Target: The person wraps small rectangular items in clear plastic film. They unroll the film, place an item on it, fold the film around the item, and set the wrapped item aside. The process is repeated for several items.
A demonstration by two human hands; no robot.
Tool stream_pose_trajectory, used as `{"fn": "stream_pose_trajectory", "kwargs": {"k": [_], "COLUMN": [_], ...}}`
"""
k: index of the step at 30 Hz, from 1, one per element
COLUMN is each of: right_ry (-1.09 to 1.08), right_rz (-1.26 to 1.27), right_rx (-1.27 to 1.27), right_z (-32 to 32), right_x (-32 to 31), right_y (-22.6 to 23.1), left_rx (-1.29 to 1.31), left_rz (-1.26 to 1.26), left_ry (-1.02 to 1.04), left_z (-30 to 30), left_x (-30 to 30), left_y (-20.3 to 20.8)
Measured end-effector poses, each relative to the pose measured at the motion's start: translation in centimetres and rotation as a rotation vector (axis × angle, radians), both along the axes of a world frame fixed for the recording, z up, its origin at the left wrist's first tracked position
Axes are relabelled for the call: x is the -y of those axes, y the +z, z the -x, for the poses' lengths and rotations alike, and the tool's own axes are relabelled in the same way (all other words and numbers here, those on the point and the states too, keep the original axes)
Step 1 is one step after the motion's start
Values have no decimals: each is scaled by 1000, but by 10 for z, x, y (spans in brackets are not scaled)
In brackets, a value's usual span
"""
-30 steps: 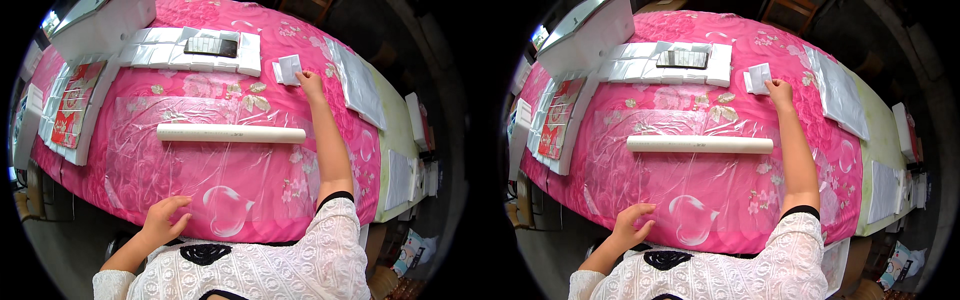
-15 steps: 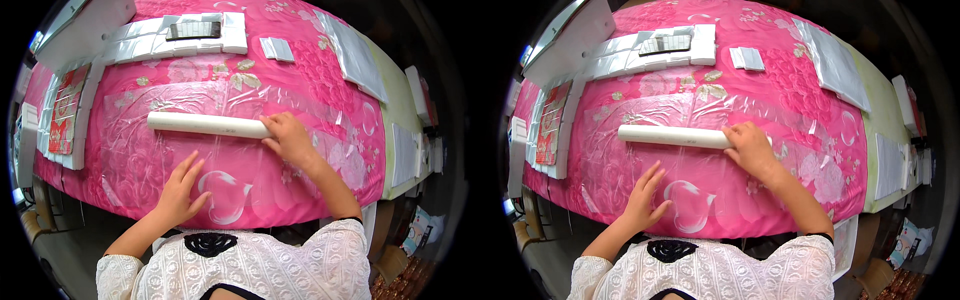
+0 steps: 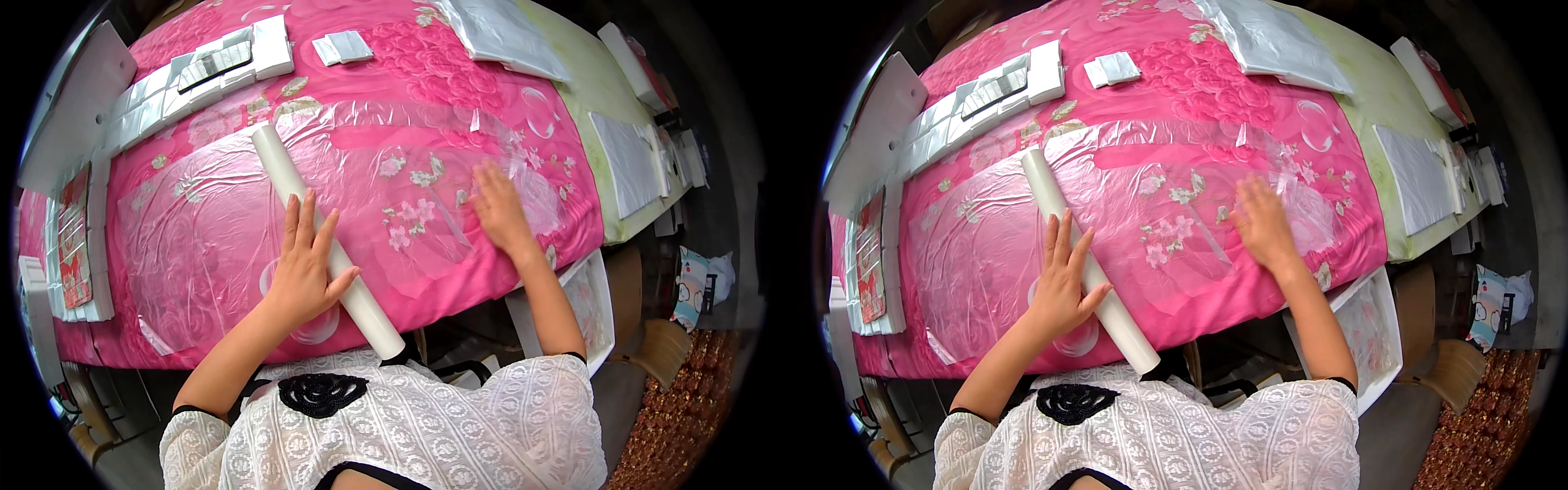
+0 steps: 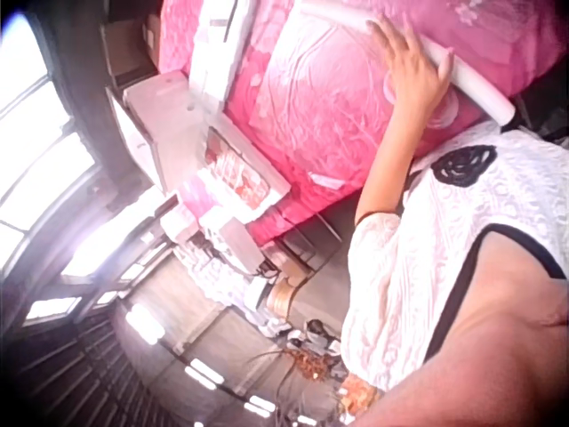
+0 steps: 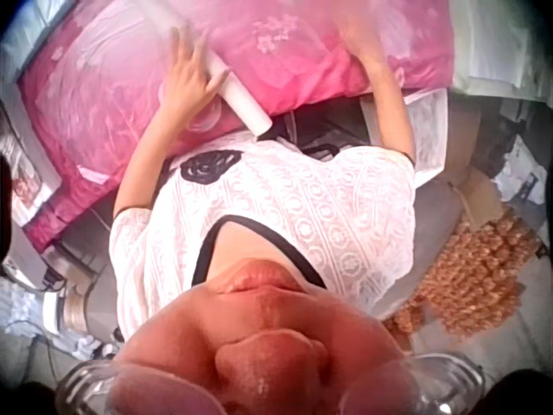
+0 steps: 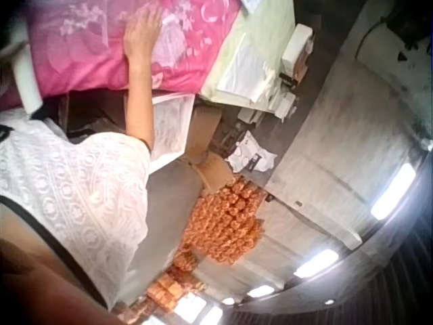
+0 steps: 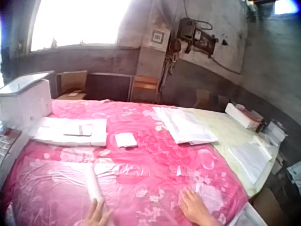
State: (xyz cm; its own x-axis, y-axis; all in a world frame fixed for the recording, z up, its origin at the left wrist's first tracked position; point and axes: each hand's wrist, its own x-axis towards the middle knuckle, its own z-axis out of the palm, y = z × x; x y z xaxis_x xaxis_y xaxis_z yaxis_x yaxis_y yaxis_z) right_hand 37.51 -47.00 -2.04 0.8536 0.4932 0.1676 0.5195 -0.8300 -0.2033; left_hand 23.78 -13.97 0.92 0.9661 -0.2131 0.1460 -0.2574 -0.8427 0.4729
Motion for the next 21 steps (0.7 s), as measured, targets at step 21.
{"fn": "stream_pose_trajectory", "kwargs": {"k": [21], "right_ry": [-203], "right_rz": [-237], "right_rx": [320], "right_z": [-57], "right_x": [52], "right_y": [-4], "left_rx": [88], "left_rz": [-28], "left_ry": [-50], "left_z": [2], "left_x": [16], "left_y": [-7]}}
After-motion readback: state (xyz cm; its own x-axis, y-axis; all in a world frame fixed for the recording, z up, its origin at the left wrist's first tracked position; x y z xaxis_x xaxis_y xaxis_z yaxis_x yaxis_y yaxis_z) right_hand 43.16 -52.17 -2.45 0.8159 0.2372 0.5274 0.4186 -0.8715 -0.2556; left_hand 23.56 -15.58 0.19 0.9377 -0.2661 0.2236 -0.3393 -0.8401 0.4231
